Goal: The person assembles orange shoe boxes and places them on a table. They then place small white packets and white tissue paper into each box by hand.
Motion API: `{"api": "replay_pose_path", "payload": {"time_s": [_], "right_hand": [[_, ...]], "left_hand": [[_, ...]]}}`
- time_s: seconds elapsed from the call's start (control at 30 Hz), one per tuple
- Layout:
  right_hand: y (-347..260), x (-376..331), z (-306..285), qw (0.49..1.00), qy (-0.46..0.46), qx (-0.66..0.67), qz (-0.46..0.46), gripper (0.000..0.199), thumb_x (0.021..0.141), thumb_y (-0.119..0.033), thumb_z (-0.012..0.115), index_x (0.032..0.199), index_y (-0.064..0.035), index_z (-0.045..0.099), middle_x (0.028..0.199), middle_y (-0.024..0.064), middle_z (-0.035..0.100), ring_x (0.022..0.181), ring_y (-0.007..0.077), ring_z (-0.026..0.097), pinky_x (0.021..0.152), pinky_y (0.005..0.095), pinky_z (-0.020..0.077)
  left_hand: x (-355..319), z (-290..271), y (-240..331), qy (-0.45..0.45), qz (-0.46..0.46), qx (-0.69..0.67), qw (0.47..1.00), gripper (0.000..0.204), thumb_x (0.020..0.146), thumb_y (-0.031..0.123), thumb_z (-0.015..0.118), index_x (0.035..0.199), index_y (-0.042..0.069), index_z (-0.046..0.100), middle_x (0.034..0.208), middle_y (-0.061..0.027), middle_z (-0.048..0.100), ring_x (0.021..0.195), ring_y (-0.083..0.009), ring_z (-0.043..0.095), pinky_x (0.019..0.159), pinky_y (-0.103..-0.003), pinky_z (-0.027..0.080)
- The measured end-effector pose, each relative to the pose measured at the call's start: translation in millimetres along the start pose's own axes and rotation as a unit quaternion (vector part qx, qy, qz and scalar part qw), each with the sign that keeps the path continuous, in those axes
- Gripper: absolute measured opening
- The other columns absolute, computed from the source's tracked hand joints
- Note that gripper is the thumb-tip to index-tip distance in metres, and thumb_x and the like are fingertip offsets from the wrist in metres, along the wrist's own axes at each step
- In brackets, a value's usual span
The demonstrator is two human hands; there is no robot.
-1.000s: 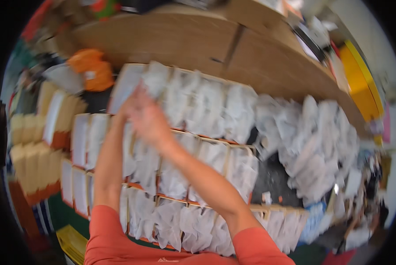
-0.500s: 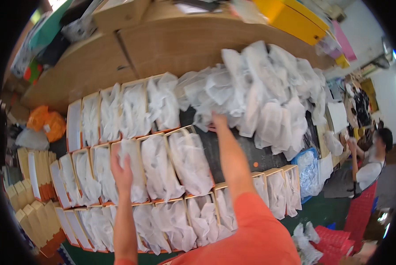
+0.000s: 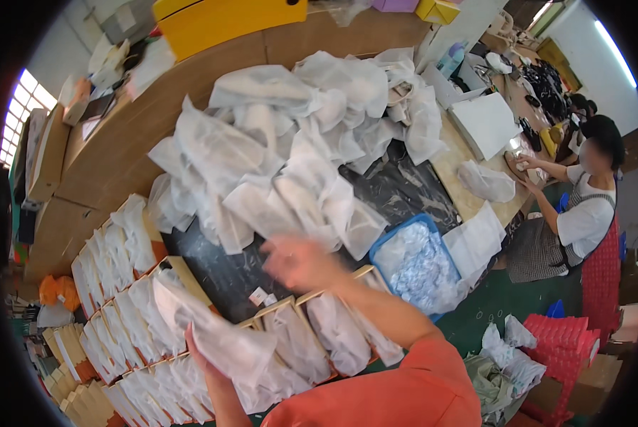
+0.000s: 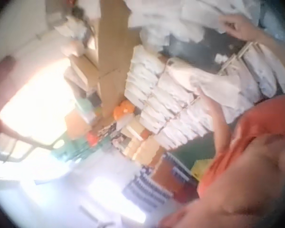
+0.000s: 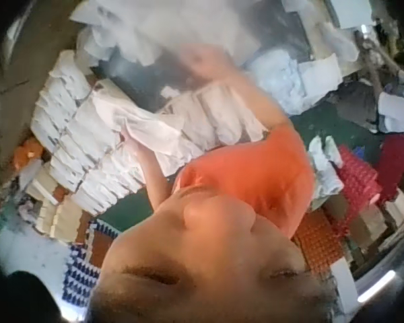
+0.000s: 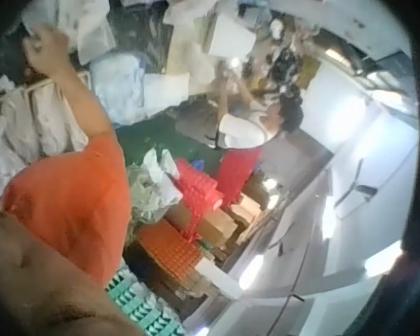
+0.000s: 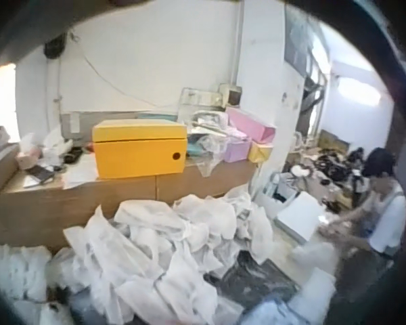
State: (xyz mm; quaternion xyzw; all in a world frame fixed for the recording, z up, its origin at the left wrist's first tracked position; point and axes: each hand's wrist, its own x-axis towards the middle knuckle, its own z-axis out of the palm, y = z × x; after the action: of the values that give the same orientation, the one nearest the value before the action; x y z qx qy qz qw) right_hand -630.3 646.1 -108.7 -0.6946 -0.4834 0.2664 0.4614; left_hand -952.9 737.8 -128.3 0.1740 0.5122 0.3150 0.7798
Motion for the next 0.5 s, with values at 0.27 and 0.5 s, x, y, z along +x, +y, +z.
{"api": "replay_pose_path", "payload": {"time_s": [0.27, 0.5], "right_hand": [[348, 58, -323, 0.762, 0.459, -0.330, 0.315, 0.067, 0.078, -0.037, 0.075, 0.133, -0.0082, 0.051, 0.120, 0.0259, 0.062, 0.110, 0.0415, 0.060, 0.097, 0.0458, 0.0453], [365, 42, -269, 0.802, 0.544, 0.042, 0.242, 0.066, 0.081, -0.024, 0.075, 0.137, -0.0048, 0.048, 0.131, 0.0172, 0.060, 0.119, 0.0332, 0.058, 0.099, 0.0417, 0.0453]], "left_hand": [[-5, -16, -51, 0.152, 0.010, 0.137, 0.979, 0.066, 0.092, 0.059, 0.049, 0.136, 0.010, 0.053, 0.119, -0.0101, 0.062, 0.109, -0.0261, 0.060, 0.095, -0.040, 0.049], [-3, 19, -75, 0.091, -0.013, 0.141, 0.986, 0.070, 0.089, 0.062, 0.048, 0.135, 0.009, 0.054, 0.117, -0.0118, 0.064, 0.105, -0.0274, 0.062, 0.091, -0.040, 0.052]]}}
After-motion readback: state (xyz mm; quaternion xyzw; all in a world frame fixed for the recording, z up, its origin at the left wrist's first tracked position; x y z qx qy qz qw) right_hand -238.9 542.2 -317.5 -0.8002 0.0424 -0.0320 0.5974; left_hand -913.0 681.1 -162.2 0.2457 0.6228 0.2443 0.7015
